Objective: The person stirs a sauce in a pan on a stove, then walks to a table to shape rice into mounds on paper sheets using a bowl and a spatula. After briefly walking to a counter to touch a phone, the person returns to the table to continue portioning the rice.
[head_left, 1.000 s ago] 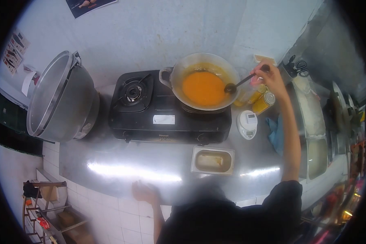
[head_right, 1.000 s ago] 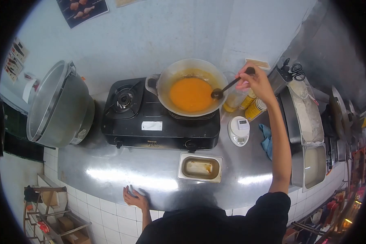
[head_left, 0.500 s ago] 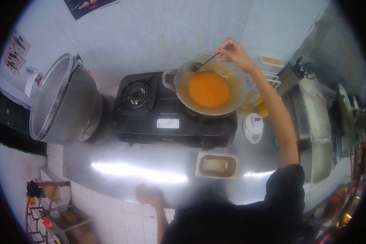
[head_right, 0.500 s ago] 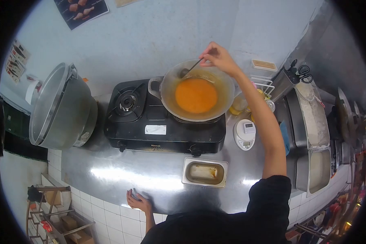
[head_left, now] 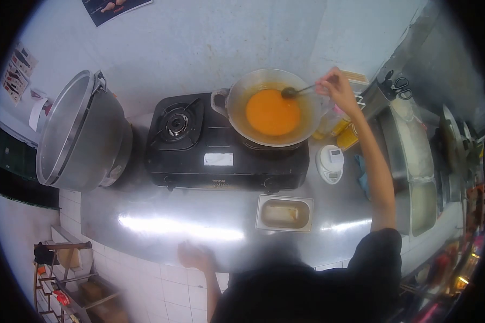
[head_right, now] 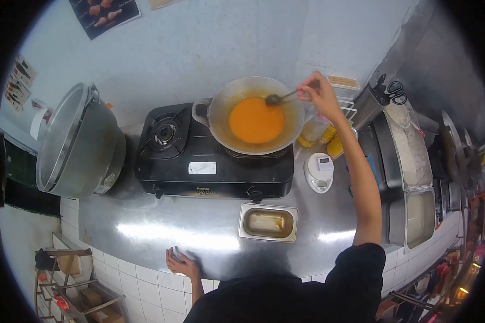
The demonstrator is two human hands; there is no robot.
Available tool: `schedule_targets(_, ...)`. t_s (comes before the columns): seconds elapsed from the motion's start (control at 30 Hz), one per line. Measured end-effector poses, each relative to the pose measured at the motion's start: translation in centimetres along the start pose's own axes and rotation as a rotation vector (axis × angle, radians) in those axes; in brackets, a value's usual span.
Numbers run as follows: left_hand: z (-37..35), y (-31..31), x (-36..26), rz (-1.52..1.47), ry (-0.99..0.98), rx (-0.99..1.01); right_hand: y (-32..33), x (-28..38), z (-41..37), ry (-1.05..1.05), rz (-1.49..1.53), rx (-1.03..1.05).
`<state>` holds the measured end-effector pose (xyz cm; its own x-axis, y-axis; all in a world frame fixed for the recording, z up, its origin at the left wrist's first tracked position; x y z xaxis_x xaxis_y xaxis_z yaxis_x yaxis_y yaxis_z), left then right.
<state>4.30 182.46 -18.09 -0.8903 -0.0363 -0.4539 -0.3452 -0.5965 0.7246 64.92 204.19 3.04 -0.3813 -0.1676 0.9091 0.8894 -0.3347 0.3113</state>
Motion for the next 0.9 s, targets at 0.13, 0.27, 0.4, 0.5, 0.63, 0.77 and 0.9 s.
schedule_targets(0.13,0.1,0.1,-0.4,0.021,-0.029,-0.002,1.9,1.5,-5.6,-0.069,-0.214,-0.133)
schedule_targets(0.27,-0.1,0.1,-0.1,-0.012,-0.002,0.006,0.7,5.1,-11.1,0.045,-0.433,-0.219)
schedule_targets(0.4,0.2,0.6,-0.5,-0.028,0.001,-0.002,-4.2,8.0,-15.6,0.056,-0.443,-0.312)
schedule_targets(0.5,0.2,0.7,-0.4,-0.038,0.004,-0.01,-8.9,9.1,-17.5,0.093,-0.453,-0.363)
schedule_targets(0.63,0.5,1.1,-0.8,-0.057,0.012,-0.008,-15.5,12.1,-16.9,0.35,-0.549,-0.409)
schedule_targets(0.77,0.2,0.9,-0.4,-0.049,0.009,-0.005,-19.8,12.3,-13.2,0.461,-0.527,-0.404)
schedule_targets(0.9,0.3,0.7,-0.2,-0.036,0.013,0.008,-20.6,8.8,-7.7,0.406,-0.543,-0.379)
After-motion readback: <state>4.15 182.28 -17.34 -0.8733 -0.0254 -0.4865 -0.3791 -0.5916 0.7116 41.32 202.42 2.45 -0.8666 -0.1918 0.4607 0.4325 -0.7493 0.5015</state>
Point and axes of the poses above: each hand's wrist, its own z-axis towards the middle knuckle, its own y-axis out of the back of the hand, x = y × z, the point moved 9 cm from there along z, towards the middle knuckle, and after that the axes turned 10 degrees about -z, right-handed, at the moved point
